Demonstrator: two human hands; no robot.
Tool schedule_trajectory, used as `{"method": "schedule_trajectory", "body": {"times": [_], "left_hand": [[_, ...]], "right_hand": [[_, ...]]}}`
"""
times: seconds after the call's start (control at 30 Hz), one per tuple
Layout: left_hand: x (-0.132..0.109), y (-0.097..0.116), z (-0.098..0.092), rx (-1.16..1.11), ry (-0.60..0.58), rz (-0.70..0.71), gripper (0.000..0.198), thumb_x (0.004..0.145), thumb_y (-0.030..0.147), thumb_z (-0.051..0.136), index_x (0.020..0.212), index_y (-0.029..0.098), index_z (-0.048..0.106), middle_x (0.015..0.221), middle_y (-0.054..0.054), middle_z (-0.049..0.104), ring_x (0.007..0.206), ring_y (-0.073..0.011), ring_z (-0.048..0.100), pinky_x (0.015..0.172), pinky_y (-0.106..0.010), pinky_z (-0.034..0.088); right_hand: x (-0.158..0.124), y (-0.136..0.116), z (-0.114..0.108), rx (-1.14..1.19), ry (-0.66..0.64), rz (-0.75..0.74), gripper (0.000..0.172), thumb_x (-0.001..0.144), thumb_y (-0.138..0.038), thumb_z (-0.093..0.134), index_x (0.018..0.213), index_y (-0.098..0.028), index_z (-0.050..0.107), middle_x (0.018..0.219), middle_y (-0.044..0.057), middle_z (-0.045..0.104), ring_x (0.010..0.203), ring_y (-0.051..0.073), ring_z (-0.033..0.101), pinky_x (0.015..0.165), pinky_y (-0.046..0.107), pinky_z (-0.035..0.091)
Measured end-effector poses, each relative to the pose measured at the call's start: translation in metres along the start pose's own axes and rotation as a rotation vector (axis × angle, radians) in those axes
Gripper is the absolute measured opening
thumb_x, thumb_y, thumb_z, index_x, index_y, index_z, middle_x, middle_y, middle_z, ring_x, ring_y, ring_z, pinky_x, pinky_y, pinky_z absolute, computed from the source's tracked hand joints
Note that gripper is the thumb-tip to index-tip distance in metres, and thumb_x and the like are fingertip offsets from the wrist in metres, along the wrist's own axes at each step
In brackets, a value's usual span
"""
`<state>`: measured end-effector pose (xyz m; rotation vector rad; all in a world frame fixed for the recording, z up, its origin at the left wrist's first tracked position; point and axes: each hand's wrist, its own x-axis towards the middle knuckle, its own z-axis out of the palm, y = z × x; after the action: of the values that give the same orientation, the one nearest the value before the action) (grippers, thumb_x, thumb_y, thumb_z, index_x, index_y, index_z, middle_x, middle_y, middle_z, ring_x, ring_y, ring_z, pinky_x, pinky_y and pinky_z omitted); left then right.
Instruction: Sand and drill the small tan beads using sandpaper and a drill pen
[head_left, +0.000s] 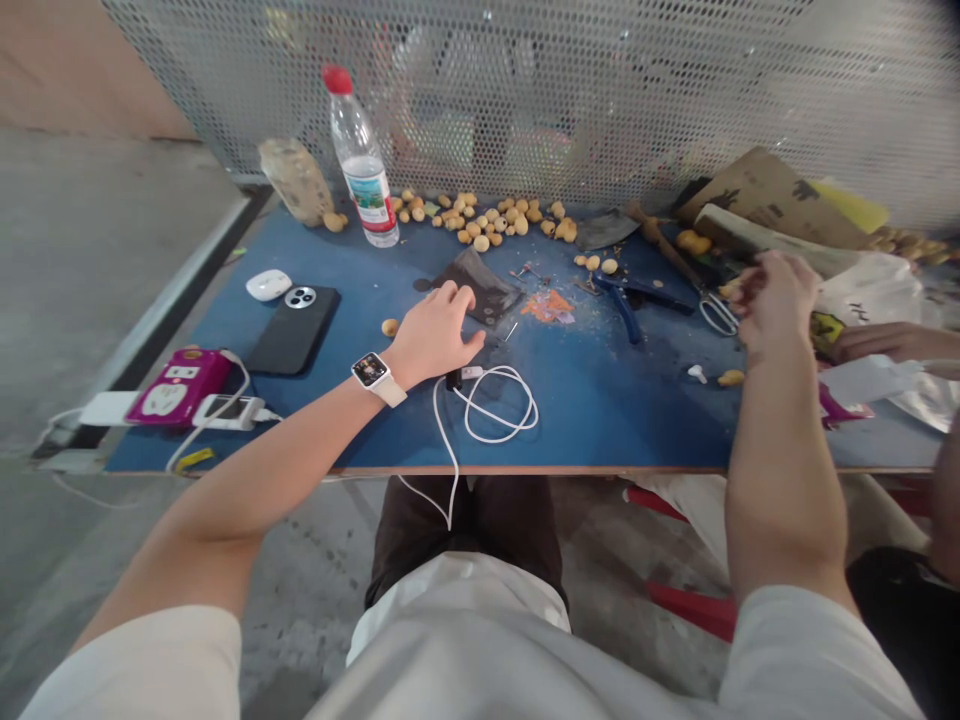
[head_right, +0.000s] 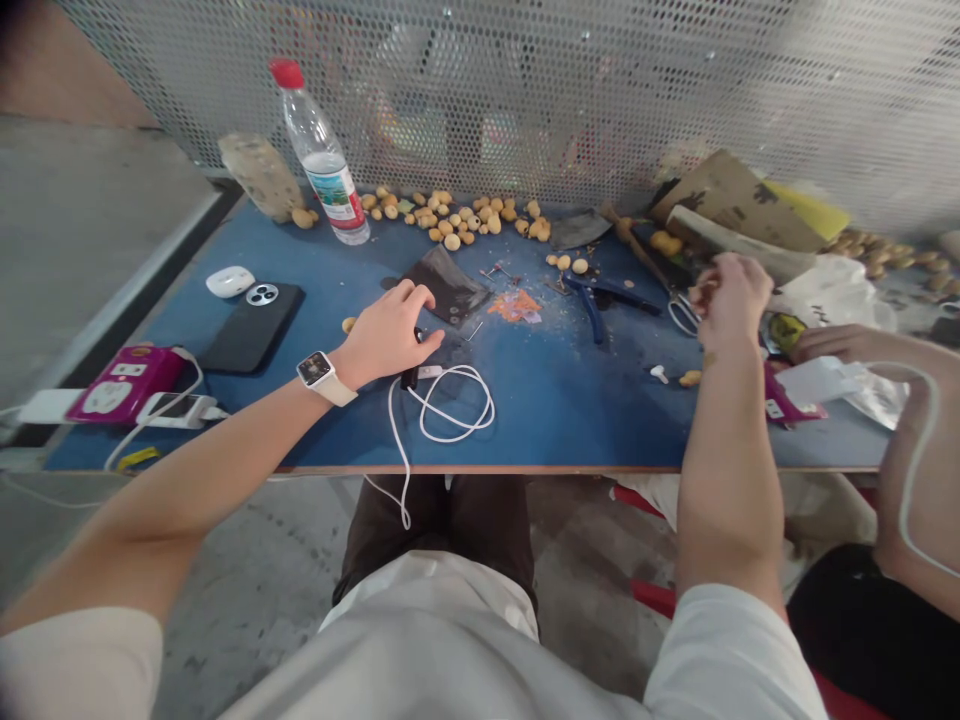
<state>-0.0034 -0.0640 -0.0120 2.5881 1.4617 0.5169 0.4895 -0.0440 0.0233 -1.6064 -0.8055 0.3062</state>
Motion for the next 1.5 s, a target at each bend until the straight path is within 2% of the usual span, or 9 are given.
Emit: {"method": "schedule_trajectory", "body": {"times": [0.1, 0.27, 0.4, 0.6, 0.77, 0.97, 1.27, 1.4, 1.5], "left_hand": [[-0.002, 0.010, -0.016, 0.106, -0.129, -0.164, 0.049, 0.113, 0.039, 0.078, 0.154, 0.014, 0.069, 0.148, -0.027, 0.079, 0.136, -0.0493, 0.083, 0.108, -0.059, 0.072], [-0.002, 0.019, -0.031, 0.162, -0.327, -0.264, 0.051, 0.117, 0.042, 0.071, 0.160, 0.015, 0.066, 0.127, -0.024, 0.089, 0.122, -0.0515, 0.090, 0.102, -0.062, 0.072], [-0.001, 0.023, -0.034, 0.115, -0.325, -0.280, 0.052, 0.115, 0.041, 0.075, 0.161, 0.016, 0.065, 0.138, -0.025, 0.088, 0.132, -0.0510, 0.089, 0.108, -0.061, 0.071], [0.001, 0.022, -0.030, 0.040, -0.286, -0.238, 0.050, 0.115, 0.030, 0.074, 0.160, 0.012, 0.062, 0.125, -0.021, 0.090, 0.127, -0.0461, 0.089, 0.110, -0.056, 0.069], [0.003, 0.007, -0.004, -0.101, -0.106, -0.143, 0.039, 0.112, 0.025, 0.077, 0.148, 0.018, 0.065, 0.120, -0.016, 0.089, 0.117, -0.0395, 0.089, 0.105, -0.052, 0.069], [0.005, -0.011, 0.022, -0.308, 0.111, -0.020, 0.034, 0.107, 0.017, 0.082, 0.134, 0.024, 0.061, 0.119, -0.011, 0.087, 0.111, -0.0323, 0.088, 0.101, -0.046, 0.067], [0.003, -0.006, 0.031, -0.604, 0.205, -0.016, 0.035, 0.109, 0.021, 0.086, 0.132, 0.025, 0.061, 0.128, -0.006, 0.084, 0.107, -0.0216, 0.084, 0.103, -0.040, 0.070], [0.000, 0.000, 0.031, -0.683, 0.265, 0.013, 0.029, 0.112, 0.024, 0.085, 0.129, 0.025, 0.063, 0.133, -0.008, 0.081, 0.113, -0.0218, 0.084, 0.099, -0.038, 0.072], [-0.002, 0.005, 0.030, -0.692, 0.286, 0.024, 0.029, 0.110, 0.027, 0.089, 0.125, 0.025, 0.065, 0.131, -0.008, 0.081, 0.109, -0.0217, 0.083, 0.096, -0.039, 0.074]], "right_hand": [[-0.042, -0.029, 0.029, -0.203, -0.359, 0.026, 0.032, 0.105, 0.007, 0.079, 0.086, -0.019, 0.076, 0.061, -0.001, 0.067, 0.046, 0.006, 0.055, 0.059, 0.042, 0.034], [-0.111, -0.038, 0.090, -0.457, -1.081, -0.659, 0.017, 0.103, -0.014, 0.092, 0.117, -0.024, 0.096, 0.110, 0.009, 0.090, 0.091, 0.025, 0.079, 0.093, 0.045, 0.060], [-0.142, -0.027, 0.132, -0.506, -1.284, -0.879, 0.025, 0.109, -0.027, 0.081, 0.128, -0.026, 0.096, 0.133, 0.015, 0.087, 0.116, 0.034, 0.082, 0.109, 0.050, 0.062], [-0.156, -0.017, 0.144, -0.500, -1.232, -0.914, 0.019, 0.116, -0.031, 0.073, 0.113, -0.024, 0.091, 0.123, 0.016, 0.086, 0.123, 0.037, 0.080, 0.119, 0.055, 0.061], [-0.161, -0.009, 0.136, -0.521, -1.082, -0.944, 0.016, 0.117, -0.033, 0.073, 0.112, -0.025, 0.087, 0.120, 0.016, 0.086, 0.124, 0.039, 0.078, 0.116, 0.057, 0.062], [-0.173, -0.006, 0.138, -0.359, -1.199, -0.949, 0.016, 0.118, -0.037, 0.078, 0.113, -0.029, 0.091, 0.118, 0.012, 0.084, 0.121, 0.037, 0.076, 0.113, 0.057, 0.063], [-0.190, -0.007, 0.142, -0.492, -1.164, -1.021, 0.016, 0.120, -0.026, 0.065, 0.113, -0.022, 0.079, 0.124, 0.021, 0.080, 0.126, 0.043, 0.074, 0.118, 0.063, 0.063], [-0.187, -0.002, 0.141, -0.271, -1.036, -0.823, 0.013, 0.120, -0.029, 0.065, 0.113, -0.025, 0.076, 0.121, 0.016, 0.081, 0.116, 0.036, 0.075, 0.113, 0.058, 0.065], [-0.183, 0.001, 0.141, 0.002, -0.946, -0.594, 0.028, 0.123, -0.053, 0.071, 0.113, -0.028, 0.076, 0.108, 0.008, 0.080, 0.094, 0.027, 0.073, 0.092, 0.046, 0.067]]}}
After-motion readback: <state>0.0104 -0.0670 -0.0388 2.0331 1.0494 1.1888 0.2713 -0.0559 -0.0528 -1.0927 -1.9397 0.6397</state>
